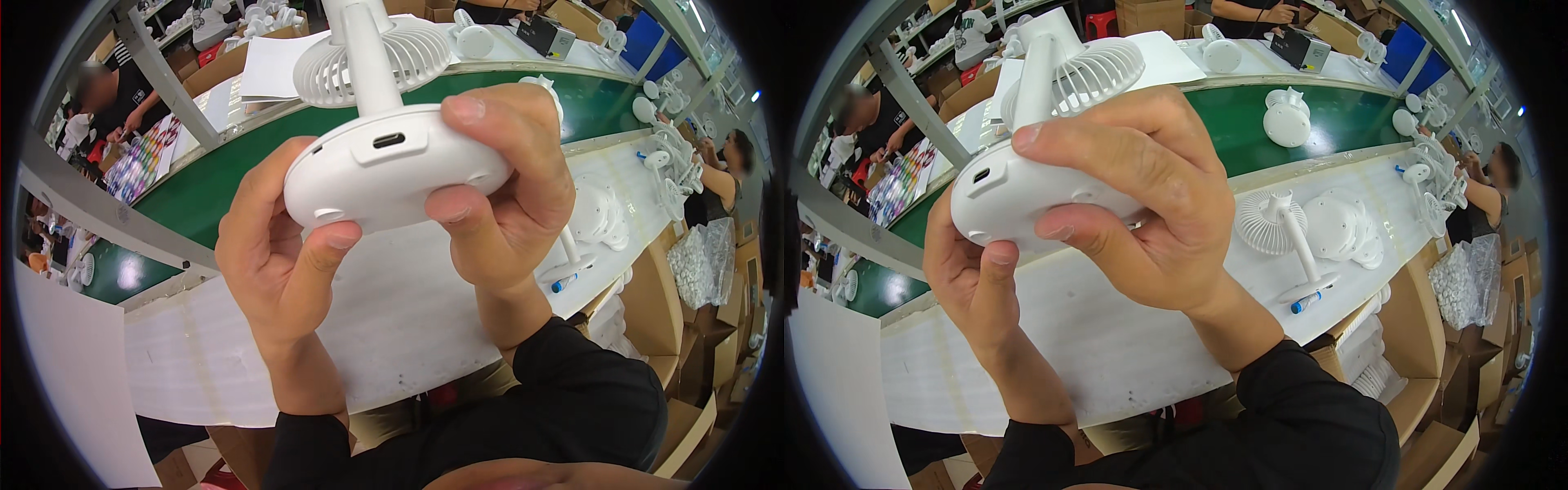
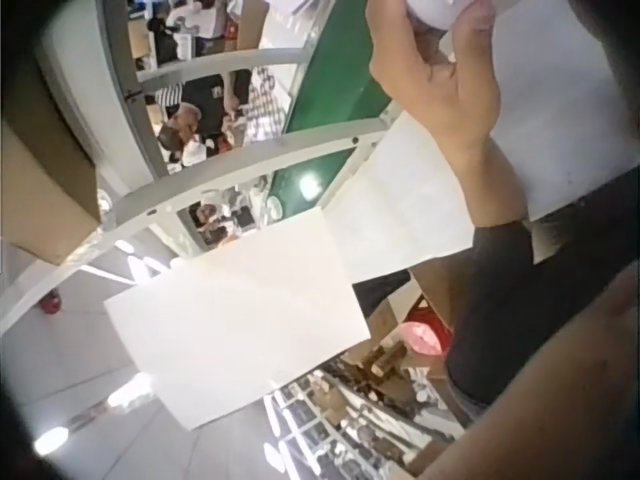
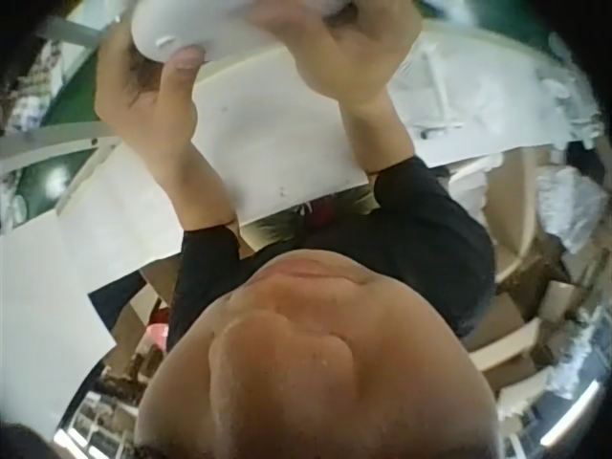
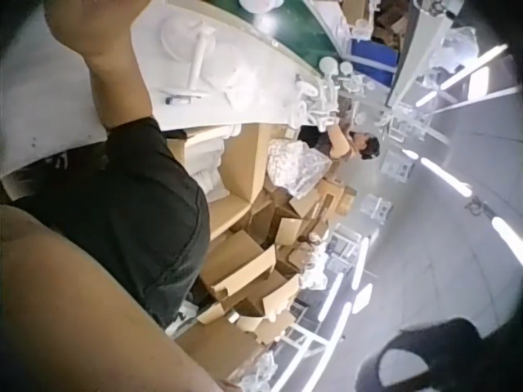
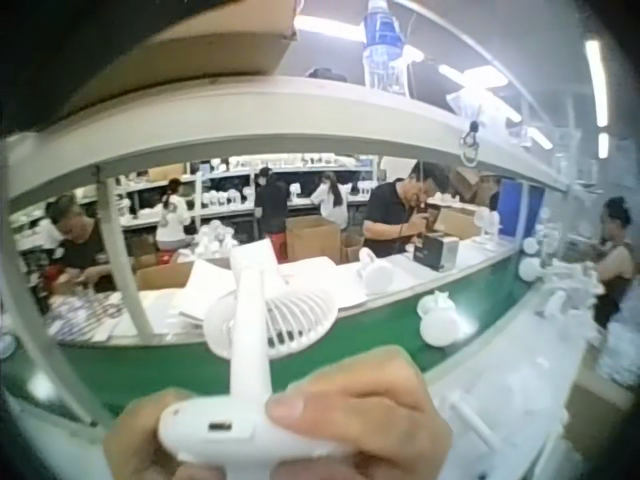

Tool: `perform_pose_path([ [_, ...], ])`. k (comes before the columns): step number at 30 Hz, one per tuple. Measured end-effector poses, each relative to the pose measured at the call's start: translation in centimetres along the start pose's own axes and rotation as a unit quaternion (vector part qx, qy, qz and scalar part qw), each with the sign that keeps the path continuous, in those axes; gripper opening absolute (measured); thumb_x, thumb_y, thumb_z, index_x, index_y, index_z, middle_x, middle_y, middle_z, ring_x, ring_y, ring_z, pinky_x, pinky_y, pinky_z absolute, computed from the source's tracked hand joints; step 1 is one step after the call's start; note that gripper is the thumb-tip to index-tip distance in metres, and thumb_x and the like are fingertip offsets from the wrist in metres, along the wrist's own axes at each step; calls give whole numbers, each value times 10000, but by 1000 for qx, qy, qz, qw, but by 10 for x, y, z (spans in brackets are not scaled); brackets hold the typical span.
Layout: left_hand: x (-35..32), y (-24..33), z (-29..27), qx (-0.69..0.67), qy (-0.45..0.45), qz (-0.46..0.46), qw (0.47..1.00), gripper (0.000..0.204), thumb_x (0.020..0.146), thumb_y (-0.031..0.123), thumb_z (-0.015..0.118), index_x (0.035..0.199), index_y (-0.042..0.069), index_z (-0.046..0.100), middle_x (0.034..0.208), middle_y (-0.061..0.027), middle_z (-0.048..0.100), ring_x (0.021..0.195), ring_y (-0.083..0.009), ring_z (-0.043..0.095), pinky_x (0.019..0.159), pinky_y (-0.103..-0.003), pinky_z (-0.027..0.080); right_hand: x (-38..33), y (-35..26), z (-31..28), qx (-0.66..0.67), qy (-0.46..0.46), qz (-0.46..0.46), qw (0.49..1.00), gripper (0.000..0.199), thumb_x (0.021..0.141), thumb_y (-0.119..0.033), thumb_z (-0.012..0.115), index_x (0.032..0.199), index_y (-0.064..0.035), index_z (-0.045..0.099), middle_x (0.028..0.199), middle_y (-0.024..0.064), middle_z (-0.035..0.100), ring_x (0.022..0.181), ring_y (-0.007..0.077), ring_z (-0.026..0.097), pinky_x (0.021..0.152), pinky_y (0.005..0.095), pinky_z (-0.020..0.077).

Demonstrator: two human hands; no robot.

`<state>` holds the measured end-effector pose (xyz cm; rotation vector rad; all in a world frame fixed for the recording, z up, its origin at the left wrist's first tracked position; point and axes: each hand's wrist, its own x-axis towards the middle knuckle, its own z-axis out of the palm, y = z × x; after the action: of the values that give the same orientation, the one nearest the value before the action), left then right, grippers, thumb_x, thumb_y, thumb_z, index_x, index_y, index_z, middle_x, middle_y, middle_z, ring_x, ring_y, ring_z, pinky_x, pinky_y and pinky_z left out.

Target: Assembling portable electric fans by installing internal components like batteries and circuit boards into the plastic casing.

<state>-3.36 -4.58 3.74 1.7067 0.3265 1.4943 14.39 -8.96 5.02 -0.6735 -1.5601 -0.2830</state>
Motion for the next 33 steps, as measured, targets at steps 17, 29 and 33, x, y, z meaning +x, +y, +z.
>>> perform_pose_path([
  [17,10,-25,-6,-41,-179,39,982,542,667,58,820,1169,-46,646,1059,-164,694,793,-209,634,685,-245,518,14,-32,-25,-14,-111,85,990,430,644,-228,850,1002,-29,717,924,72,603,797,176,522,683,264,425],
  [29,8,-22,31,-342,81,-34,936,382,1015,375,449,920,40,605,850,-118,633,774,-183,563,734,-298,451,12,-9,10,45,-62,-42,996,402,657,-224,852,999,-54,726,952,69,590,838,166,496,710,280,422],
  [33,11,-5,17,-362,210,-74,905,448,1052,402,328,857,68,554,782,-105,593,737,-179,531,721,-313,436,9,-16,30,116,-82,36,989,410,699,-192,822,1071,-56,715,1056,97,579,988,194,491,826,298,417],
])
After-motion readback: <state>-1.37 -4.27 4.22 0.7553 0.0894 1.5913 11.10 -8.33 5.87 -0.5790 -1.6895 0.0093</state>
